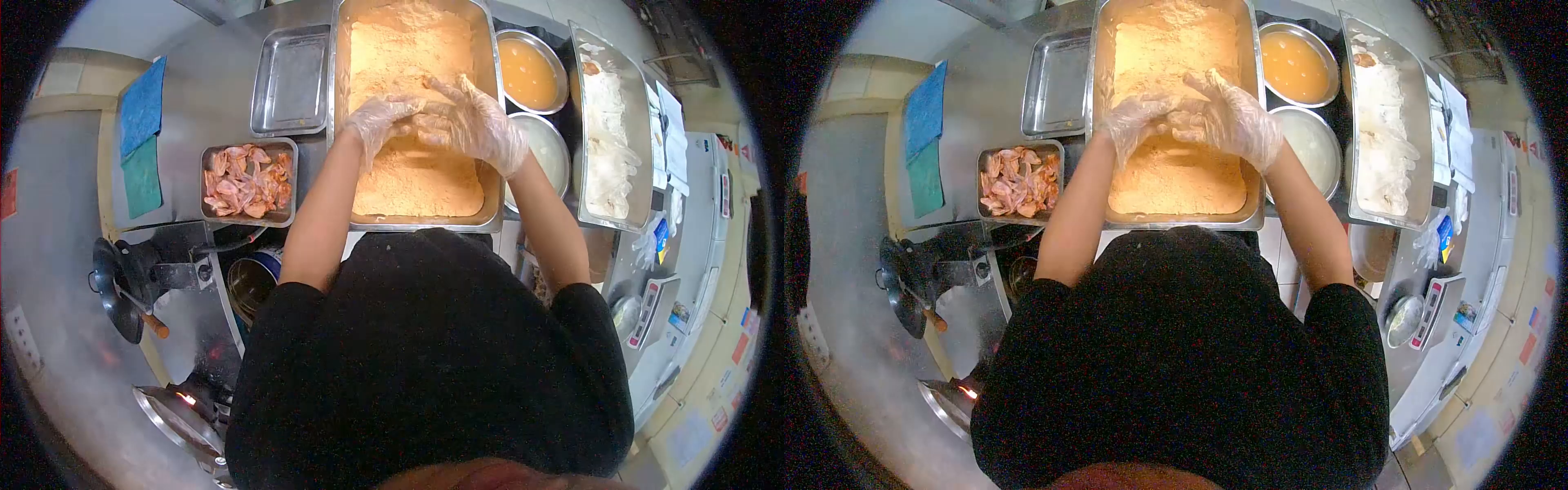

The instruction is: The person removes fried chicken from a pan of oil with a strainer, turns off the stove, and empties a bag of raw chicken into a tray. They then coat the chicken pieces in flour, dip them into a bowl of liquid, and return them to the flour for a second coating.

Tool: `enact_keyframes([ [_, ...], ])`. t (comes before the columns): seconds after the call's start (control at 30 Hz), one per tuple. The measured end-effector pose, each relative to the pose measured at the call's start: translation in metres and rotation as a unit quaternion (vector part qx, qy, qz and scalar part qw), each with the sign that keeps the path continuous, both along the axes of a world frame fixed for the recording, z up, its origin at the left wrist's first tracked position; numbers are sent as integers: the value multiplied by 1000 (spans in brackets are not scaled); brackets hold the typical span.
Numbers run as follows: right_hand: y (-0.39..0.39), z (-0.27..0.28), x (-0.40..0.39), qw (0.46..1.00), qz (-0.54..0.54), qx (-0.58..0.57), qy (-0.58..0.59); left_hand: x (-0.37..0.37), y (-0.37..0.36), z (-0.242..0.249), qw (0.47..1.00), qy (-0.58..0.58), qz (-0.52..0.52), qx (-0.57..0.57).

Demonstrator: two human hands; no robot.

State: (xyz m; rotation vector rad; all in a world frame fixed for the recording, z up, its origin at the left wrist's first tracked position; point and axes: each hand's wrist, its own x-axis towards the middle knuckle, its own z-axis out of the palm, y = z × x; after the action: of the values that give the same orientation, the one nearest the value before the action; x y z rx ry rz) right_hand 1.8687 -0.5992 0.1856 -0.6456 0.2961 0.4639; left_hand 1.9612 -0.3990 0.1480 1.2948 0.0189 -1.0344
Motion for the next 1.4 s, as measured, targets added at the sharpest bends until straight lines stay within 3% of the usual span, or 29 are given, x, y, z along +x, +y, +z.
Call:
enact_keyframes([
  [0.03, -2, -1, -3, 998, 14, 67, -5, 0, 0, -4, 1000, 6, -2, 11],
  [0.23, -2, 19, -14, 1000, 11, -3, 11, 6, -5, -30, 998, -62, 0, 0],
  [0.37, -19, 24, -28, 998, 24, -46, -25, 5, -16, -19, 992, -94, 67, 44],
  [0.43, -28, 11, -34, 994, -2, -17, -107, 8, -21, -17, 990, -122, 63, 41],
  [0.57, -41, 20, -38, 995, -41, -9, -91, 18, -37, -11, 986, -156, 57, 7],
  [0.67, -53, 32, -41, 994, -84, 3, -73, 22, -49, 9, 981, -156, 112, 28],
  [0.77, -64, 42, -44, 991, -124, 15, -55, 41, -54, 6, 977, -174, 123, 3],
  [0.83, -72, 46, -46, 987, -151, 22, -44, 54, -51, 7, 968, -138, 205, -38],
  [0.93, -86, 47, -54, 980, -182, -36, -68, 67, -45, 27, 974, -99, 173, -107],
  [1.0, -84, 58, -46, 978, -194, -16, -82, 71, -47, 40, 970, -50, 160, -176],
  [1.17, -92, 44, 0, 982, -155, -17, -104, 110, -67, 41, 969, -78, 158, -172],
  [1.2, -95, 25, 17, 954, -162, -246, -56, 123, -68, 35, 968, -78, 171, -165],
  [1.23, -98, 14, 29, 872, -161, -461, -6, 140, -66, 21, 968, -78, 173, -165],
  [1.27, -102, 13, 35, 873, -159, -460, -7, 157, -61, 1, 971, -189, 139, -55],
  [1.3, -106, 15, 40, 784, -64, -618, 4, 161, -56, -1, 948, -295, 101, 58],
  [1.33, -109, 17, 45, 661, 33, -750, 11, 164, -52, -3, 947, -297, 103, 60],
  [1.4, -96, 51, 34, 663, 45, -747, 12, 145, -34, 23, 964, -243, 98, 32],
])
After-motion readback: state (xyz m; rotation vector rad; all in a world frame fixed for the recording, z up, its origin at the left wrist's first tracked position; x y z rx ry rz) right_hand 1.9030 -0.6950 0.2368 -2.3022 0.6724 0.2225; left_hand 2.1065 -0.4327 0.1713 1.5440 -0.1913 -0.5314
